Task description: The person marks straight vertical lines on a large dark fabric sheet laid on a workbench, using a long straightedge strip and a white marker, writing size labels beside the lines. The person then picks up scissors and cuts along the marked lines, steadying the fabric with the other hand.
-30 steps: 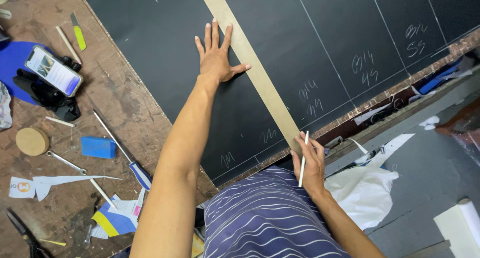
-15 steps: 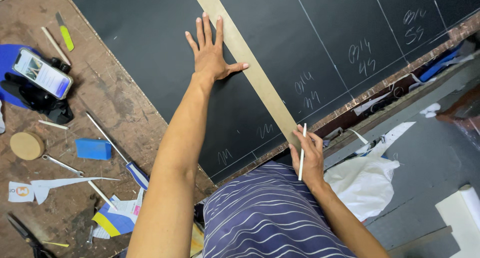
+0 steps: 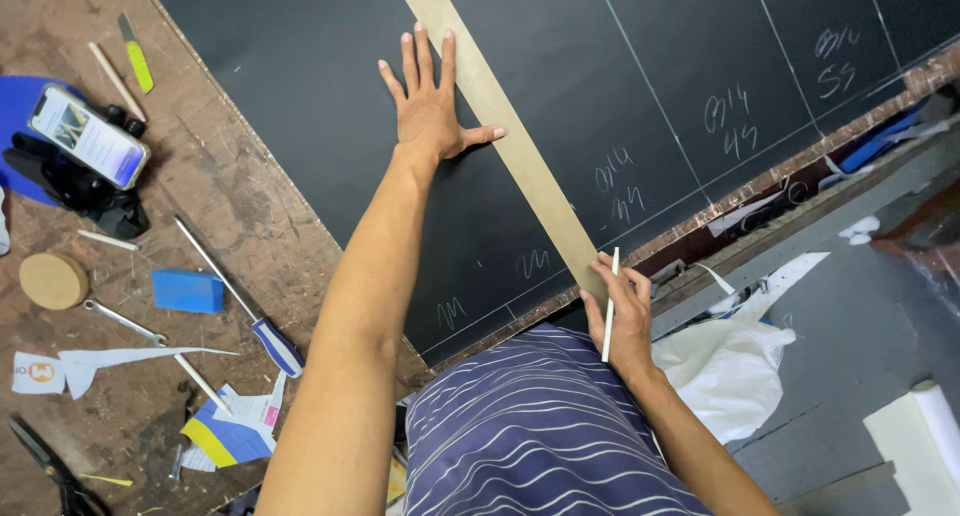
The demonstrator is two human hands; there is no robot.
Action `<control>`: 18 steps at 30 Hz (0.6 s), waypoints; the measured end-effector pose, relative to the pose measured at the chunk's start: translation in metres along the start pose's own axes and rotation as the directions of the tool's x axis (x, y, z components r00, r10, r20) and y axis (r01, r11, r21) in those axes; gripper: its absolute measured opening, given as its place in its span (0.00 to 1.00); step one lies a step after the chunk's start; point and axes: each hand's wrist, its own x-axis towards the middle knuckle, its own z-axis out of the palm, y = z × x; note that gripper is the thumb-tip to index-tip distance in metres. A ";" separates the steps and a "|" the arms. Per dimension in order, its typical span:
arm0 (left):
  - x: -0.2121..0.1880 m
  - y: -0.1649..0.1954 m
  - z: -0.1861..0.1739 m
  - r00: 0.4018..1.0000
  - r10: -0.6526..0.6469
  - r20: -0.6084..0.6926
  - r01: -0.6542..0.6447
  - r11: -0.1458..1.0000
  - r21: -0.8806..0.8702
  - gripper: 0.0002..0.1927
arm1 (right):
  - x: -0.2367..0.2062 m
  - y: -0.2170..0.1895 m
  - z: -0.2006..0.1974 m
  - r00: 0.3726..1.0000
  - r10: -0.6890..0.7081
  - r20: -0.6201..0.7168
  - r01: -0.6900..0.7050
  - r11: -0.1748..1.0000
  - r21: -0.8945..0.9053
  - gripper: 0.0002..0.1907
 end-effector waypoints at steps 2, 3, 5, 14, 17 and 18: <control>0.001 0.000 -0.001 1.000 -0.004 0.012 0.004 1.000 0.010 0.82 | -0.001 -0.001 0.000 1.000 -0.013 -0.004 0.013 1.000 -0.011 0.25; 0.001 -0.001 -0.002 1.000 -0.005 0.014 0.005 1.000 0.009 0.82 | -0.001 -0.001 0.001 1.000 -0.018 -0.005 0.018 1.000 -0.017 0.25; 0.002 -0.001 -0.003 1.000 -0.008 0.018 0.008 1.000 0.010 0.81 | -0.001 -0.003 0.001 0.999 -0.035 -0.010 0.035 0.999 -0.029 0.24; 0.003 0.000 -0.004 0.998 -0.030 0.046 0.028 0.999 0.045 0.81 | -0.002 -0.005 0.003 0.998 -0.052 -0.026 0.051 0.997 -0.055 0.23; 0.004 0.001 -0.005 0.998 -0.036 0.046 0.033 0.998 0.054 0.81 | -0.002 -0.004 0.005 0.998 -0.048 -0.035 0.046 0.998 -0.053 0.23; 0.003 0.001 -0.004 0.998 -0.037 0.045 0.034 0.998 0.058 0.81 | -0.002 -0.004 0.005 0.998 -0.045 -0.038 0.043 0.998 -0.053 0.23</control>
